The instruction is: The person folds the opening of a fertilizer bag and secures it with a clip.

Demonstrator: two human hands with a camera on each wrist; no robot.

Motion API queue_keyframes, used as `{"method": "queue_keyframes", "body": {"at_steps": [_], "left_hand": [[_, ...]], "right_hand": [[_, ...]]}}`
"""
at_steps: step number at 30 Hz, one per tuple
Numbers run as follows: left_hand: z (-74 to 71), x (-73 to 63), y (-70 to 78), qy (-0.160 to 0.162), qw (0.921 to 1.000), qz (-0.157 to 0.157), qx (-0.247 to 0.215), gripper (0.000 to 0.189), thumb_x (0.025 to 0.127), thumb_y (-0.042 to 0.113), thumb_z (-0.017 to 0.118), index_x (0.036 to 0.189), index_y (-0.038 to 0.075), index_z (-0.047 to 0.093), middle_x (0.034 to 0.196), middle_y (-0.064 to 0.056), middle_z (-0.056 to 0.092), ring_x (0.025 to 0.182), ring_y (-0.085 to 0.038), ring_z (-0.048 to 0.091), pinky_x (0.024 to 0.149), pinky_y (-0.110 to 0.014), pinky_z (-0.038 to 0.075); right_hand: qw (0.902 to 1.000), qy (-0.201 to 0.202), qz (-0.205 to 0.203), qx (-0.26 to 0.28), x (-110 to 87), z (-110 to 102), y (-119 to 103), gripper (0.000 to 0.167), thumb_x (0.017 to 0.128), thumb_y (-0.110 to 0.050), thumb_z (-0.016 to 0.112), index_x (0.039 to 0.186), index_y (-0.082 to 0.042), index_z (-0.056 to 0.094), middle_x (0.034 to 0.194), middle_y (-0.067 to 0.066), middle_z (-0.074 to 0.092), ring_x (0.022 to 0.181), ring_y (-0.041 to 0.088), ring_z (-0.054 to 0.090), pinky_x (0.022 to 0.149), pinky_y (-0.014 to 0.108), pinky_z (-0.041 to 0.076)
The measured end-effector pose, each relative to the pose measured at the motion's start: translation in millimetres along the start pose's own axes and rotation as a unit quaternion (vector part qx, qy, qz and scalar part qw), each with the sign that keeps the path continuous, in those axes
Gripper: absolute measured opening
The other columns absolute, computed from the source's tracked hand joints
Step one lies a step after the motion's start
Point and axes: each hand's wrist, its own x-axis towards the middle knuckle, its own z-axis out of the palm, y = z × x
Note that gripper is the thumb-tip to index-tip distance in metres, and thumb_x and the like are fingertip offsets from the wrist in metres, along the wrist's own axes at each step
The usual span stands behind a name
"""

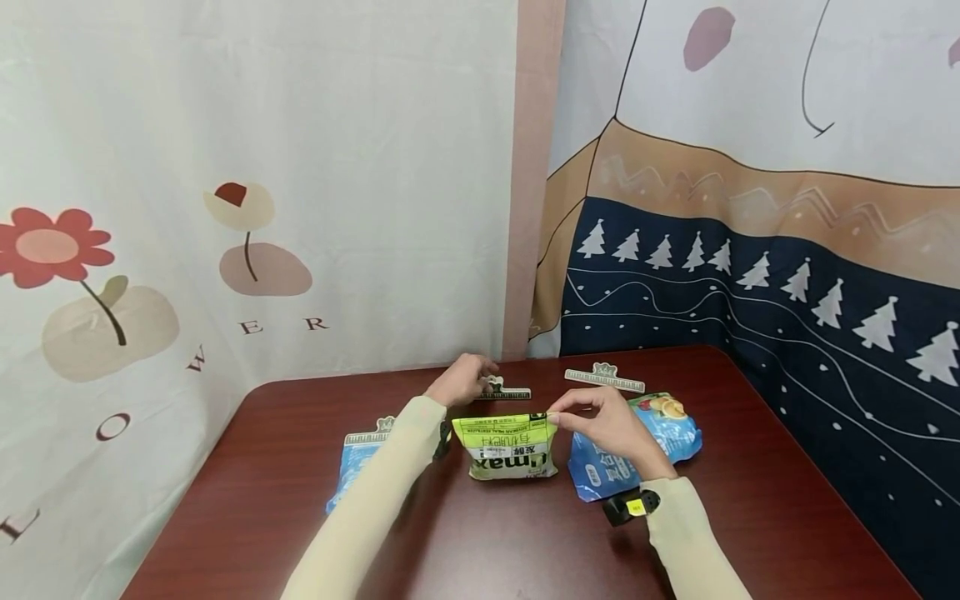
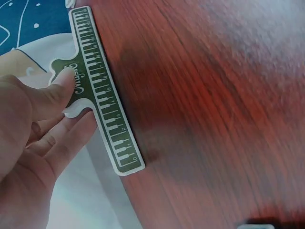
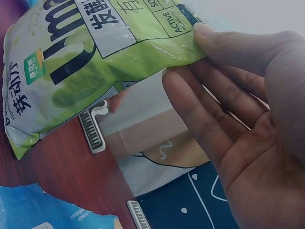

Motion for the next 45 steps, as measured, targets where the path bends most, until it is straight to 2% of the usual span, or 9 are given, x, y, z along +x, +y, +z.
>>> {"method": "queue_keyframes", "body": {"at_steps": [5,9,12,18,24,32,39,45], "left_hand": [[1.9,-1.6,0.9,0.012,0.9999,0.008,0.01,0.028,0.091,-0.011,0.058,0.111,0.0,0.075,0.104,-0.011,0.074,0.082,-0.013,0.068,0.069,-0.026,0.053],[1.8,-2.3,0.4,0.024,0.9996,0.016,-0.002,0.03,0.084,-0.013,0.058,0.104,0.002,0.075,0.094,-0.007,0.074,0.078,-0.014,0.068,0.068,-0.026,0.054],[-0.6,-4.1,0.8,0.036,0.9992,0.016,-0.01,0.026,0.082,-0.011,0.062,0.099,0.005,0.075,0.088,-0.005,0.073,0.075,-0.013,0.067,0.066,-0.027,0.055],[-8.0,-10.6,4.2,0.059,0.9982,0.009,0.011,0.018,0.082,-0.004,0.073,0.09,0.012,0.076,0.086,-0.006,0.073,0.073,-0.014,0.064,0.067,-0.03,0.054],[-15.0,-19.7,8.1,0.073,0.9973,-0.004,0.01,0.02,0.083,-0.004,0.068,0.089,0.013,0.076,0.086,-0.003,0.074,0.074,-0.013,0.064,0.067,-0.031,0.054],[-29.9,-30.2,16.7,0.118,0.9929,-0.012,0.009,0.023,0.082,-0.005,0.062,0.086,0.013,0.075,0.086,0.0,0.07,0.072,-0.014,0.06,0.066,-0.032,0.052],[-43.1,-39.8,22.4,0.156,0.9875,-0.022,0.002,0.021,0.082,-0.003,0.064,0.084,0.015,0.074,0.085,0.0,0.069,0.075,-0.018,0.063,0.069,-0.038,0.053],[-51.9,-49.8,20.9,0.173,0.9842,-0.03,-0.023,0.017,0.084,0.0,0.069,0.086,0.016,0.075,0.087,0.0,0.07,0.078,-0.018,0.064,0.071,-0.037,0.054]], "right_hand": [[1.0,0.0,0.0,-0.004,-0.1,0,0,0.007,0.091,-0.033,0.079,0.096,-0.027,0.08,0.097,-0.005,0.077,0.089,0.018,0.069,0.076,0.03,0.06],[0.9999,0.002,-0.001,-0.01,0.2,0,1,0.006,0.092,-0.031,0.079,0.096,-0.028,0.08,0.096,-0.005,0.077,0.088,0.017,0.068,0.075,0.03,0.06],[0.9999,0.002,-0.006,-0.012,0.6,0,2,0.005,0.092,-0.031,0.078,0.096,-0.028,0.08,0.096,-0.005,0.077,0.087,0.016,0.068,0.074,0.03,0.06],[1.0,0.001,-0.003,-0.001,0.1,0,1,0.007,0.092,-0.031,0.078,0.097,-0.026,0.08,0.097,-0.003,0.077,0.086,0.017,0.069,0.075,0.03,0.06],[1.0,-0.001,0.003,-0.003,-0.5,0,0,0.007,0.092,-0.031,0.078,0.097,-0.026,0.08,0.098,-0.003,0.077,0.088,0.018,0.069,0.076,0.03,0.06],[1.0,0.009,-0.002,-0.001,0.0,1,0,0.01,0.091,-0.031,0.079,0.098,-0.024,0.08,0.097,-0.003,0.077,0.085,0.015,0.069,0.074,0.03,0.059],[1.0,0.007,0.002,-0.001,-0.6,0,-1,0.011,0.091,-0.032,0.079,0.099,-0.023,0.08,0.098,-0.002,0.077,0.086,0.015,0.068,0.074,0.029,0.059],[0.9999,0.009,0.006,-0.005,-0.4,1,0,0.012,0.09,-0.034,0.079,0.098,-0.025,0.08,0.098,-0.004,0.077,0.088,0.016,0.067,0.075,0.029,0.059]]}}
